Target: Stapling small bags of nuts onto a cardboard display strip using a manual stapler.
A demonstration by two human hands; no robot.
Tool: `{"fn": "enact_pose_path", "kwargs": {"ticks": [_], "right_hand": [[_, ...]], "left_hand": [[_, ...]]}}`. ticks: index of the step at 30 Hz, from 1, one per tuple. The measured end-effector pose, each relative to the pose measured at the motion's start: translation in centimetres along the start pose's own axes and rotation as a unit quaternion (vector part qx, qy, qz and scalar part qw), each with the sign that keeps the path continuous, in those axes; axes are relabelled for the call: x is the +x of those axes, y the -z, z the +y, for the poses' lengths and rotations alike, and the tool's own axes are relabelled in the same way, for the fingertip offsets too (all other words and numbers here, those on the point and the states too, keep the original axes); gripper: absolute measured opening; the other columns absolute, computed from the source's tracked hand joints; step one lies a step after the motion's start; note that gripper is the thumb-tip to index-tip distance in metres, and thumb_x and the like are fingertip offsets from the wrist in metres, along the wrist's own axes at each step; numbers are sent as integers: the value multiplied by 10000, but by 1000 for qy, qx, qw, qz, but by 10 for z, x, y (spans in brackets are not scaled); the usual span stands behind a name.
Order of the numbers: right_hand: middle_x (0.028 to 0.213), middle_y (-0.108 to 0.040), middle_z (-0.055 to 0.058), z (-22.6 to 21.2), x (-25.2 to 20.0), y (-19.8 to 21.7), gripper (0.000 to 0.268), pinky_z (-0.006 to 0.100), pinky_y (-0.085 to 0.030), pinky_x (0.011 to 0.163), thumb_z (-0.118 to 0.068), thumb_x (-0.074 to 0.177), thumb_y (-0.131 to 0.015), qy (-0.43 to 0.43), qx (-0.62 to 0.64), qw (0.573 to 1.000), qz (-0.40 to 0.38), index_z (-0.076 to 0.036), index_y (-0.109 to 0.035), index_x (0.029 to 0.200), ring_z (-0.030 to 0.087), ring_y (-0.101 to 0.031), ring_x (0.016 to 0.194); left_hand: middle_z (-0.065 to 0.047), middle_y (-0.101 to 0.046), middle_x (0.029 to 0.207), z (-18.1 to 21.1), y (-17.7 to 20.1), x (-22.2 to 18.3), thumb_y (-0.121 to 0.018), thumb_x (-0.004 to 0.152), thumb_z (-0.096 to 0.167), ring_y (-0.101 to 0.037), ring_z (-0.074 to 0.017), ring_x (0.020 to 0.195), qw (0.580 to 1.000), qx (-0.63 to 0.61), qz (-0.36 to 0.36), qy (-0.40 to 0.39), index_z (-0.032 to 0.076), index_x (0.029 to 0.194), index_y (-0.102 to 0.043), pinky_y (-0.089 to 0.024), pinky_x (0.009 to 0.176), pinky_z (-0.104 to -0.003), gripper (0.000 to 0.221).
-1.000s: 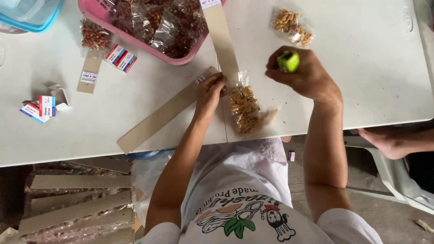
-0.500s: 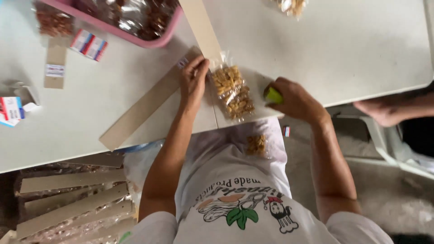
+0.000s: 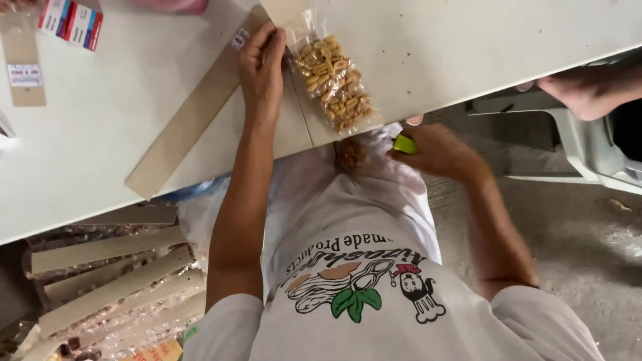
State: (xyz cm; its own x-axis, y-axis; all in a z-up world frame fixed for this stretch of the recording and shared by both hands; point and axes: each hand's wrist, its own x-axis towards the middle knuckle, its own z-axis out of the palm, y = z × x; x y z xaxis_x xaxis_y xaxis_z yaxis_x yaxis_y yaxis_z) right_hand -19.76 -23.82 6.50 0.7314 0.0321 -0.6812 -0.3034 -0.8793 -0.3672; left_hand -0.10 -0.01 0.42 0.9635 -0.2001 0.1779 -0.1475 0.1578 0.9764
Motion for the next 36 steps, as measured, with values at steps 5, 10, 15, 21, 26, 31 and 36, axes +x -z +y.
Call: {"fn": "enact_pose_path", "kwargs": {"ticks": [5, 10, 15, 21, 26, 31, 36], "right_hand": [[854, -732, 140, -35, 4, -41, 385, 330, -538, 539, -428, 1008, -640, -112, 160, 977, 90, -65, -688, 1125, 225, -649, 625], [1008, -753, 230, -31, 39, -78, 448, 507, -572, 737, -434, 835, -782, -1, 76, 973, 217, -64, -734, 1083, 426, -716, 853], [951, -786, 54, -73, -11, -2, 169, 280, -664, 688, -119, 913, -704, 243, 76, 967, 28, -119, -686, 1081, 166, -779, 766], [698, -675, 36, -92, 36, 96, 119, 322, -533, 598, -165, 786, -783, 306, 271, 903, 136, -101, -745, 878, 162, -617, 680], [629, -685, 34, -80, 119, 103, 117, 230, -554, 566, -165, 779, -827, 205, 357, 877, 249, -140, -753, 866, 110, -665, 585], [623, -657, 115, -94, 115, 102, 86, 273, -581, 540, -54, 793, -802, 218, 405, 854, 242, -33, -737, 845, 163, -670, 578], [660, -660, 114, -98, 96, 120, 162, 285, -564, 517, -95, 812, -823, 225, 369, 875, 217, -7, -727, 909, 174, -663, 586]], "left_hand": [[52, -601, 854, 3, 0, 0, -590, 1030, 264, -516, -73, 820, 1000, -11, -13, -24, 96, 1039, -701, -410, 745, -261, 201], [64, -581, 834, -14, 1, 3, -632, 1010, 263, -491, -65, 806, 1000, -17, 4, -7, 78, 1055, -728, -404, 744, -247, 214], [-39, -785, 1056, -28, 6, 9, -736, 870, 371, -699, -135, 990, 992, 17, 62, 107, 69, 1128, -774, -561, 867, -294, 399], [-68, -689, 940, -35, 2, 4, -798, 910, 277, -680, -148, 827, 980, -104, 55, 160, 58, 1089, -751, -621, 763, -327, 287], [-3, -768, 865, 2, 2, 4, -630, 861, 471, -764, -132, 805, 948, -222, 26, 225, 175, 979, -769, -575, 729, -252, 348], [-72, -766, 851, 31, -7, 1, -743, 947, 305, -671, -112, 833, 995, -17, 45, 87, 94, 974, -810, -544, 720, -269, 223], [-80, -781, 831, 21, -13, 2, -737, 987, 298, -630, -65, 809, 995, 69, 68, 28, 84, 1015, -812, -516, 601, -253, 228]]}}
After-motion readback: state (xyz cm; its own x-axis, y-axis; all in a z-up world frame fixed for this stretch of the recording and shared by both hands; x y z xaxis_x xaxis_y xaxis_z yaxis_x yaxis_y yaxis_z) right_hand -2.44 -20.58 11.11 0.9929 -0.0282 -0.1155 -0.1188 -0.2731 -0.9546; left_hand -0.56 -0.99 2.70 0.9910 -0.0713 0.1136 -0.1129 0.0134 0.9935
